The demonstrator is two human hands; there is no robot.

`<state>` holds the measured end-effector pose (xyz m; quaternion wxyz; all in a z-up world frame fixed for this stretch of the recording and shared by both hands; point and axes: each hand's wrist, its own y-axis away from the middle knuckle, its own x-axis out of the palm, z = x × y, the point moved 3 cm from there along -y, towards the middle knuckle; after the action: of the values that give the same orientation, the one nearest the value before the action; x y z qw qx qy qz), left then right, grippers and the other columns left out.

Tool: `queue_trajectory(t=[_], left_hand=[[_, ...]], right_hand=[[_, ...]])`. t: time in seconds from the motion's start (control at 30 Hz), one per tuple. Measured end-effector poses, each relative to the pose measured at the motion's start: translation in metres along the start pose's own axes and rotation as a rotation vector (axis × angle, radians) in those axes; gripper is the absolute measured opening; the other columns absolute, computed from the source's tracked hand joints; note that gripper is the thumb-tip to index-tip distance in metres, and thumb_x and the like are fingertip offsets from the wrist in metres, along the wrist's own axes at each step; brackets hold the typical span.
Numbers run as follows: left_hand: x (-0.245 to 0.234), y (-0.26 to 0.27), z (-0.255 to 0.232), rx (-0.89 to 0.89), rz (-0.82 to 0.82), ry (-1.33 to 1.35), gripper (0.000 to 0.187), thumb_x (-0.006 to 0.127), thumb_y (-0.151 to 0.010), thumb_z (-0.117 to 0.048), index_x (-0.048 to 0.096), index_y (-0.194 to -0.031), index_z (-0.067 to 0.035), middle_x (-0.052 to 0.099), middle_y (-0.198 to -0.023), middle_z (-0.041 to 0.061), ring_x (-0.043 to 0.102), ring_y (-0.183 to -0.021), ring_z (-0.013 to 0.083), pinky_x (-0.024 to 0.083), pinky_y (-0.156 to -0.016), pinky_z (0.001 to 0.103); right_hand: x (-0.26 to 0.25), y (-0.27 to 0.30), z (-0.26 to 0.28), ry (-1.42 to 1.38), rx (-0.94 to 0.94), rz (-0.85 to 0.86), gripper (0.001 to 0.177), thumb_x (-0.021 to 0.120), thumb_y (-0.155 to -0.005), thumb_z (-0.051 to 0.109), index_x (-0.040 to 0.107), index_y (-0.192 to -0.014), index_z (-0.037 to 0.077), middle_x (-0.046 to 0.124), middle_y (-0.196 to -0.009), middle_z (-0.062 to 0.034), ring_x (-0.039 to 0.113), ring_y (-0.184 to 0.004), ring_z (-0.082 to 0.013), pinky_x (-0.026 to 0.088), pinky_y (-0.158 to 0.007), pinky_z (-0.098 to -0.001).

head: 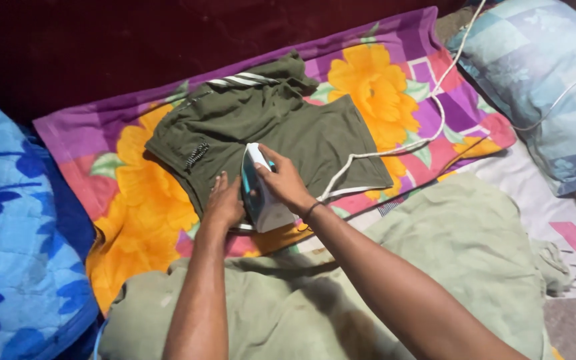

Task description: The recorder irons several items of clothing on a bed and then folds them.

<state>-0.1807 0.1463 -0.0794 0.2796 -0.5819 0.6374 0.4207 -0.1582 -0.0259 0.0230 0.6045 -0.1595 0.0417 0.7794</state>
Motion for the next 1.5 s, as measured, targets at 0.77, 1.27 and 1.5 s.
queue_trajectory(t=[0.77,1.27,1.5], left_hand=[[-0.012,0.002,0.003,0.010,0.008,0.033,0.084,0.073,-0.081,-0.007,0.037,-0.157,-0.018,0.018,-0.168,0.018,0.019,-0.156,0.0333,0.025,-0.124,0.041],[-0.012,0.003,0.004,-0.003,0.038,0.086,0.089,0.072,-0.077,-0.003,0.037,-0.157,-0.017,0.017,-0.168,0.018,0.018,-0.156,0.0309,0.023,-0.124,0.038],[-0.009,0.008,0.007,0.004,-0.003,0.037,0.074,0.065,-0.087,-0.009,0.041,-0.156,-0.017,0.020,-0.168,0.018,0.019,-0.156,0.0323,0.023,-0.124,0.041]], right_hand=[[-0.010,0.027,-0.005,-0.020,0.054,0.002,0.058,0.063,-0.094,0.023,0.054,-0.145,-0.002,0.067,-0.140,-0.0190,0.066,-0.120,-0.0276,0.050,-0.101,-0.0352],[-0.014,0.029,-0.016,0.021,-0.030,0.029,0.057,0.062,-0.095,0.025,0.054,-0.146,-0.002,0.065,-0.142,-0.0181,0.064,-0.130,-0.0238,0.047,-0.108,-0.0343],[-0.005,0.011,-0.007,0.052,-0.046,0.004,0.056,0.062,-0.097,0.025,0.054,-0.146,-0.001,0.065,-0.142,-0.0185,0.063,-0.130,-0.0231,0.047,-0.108,-0.0338]])
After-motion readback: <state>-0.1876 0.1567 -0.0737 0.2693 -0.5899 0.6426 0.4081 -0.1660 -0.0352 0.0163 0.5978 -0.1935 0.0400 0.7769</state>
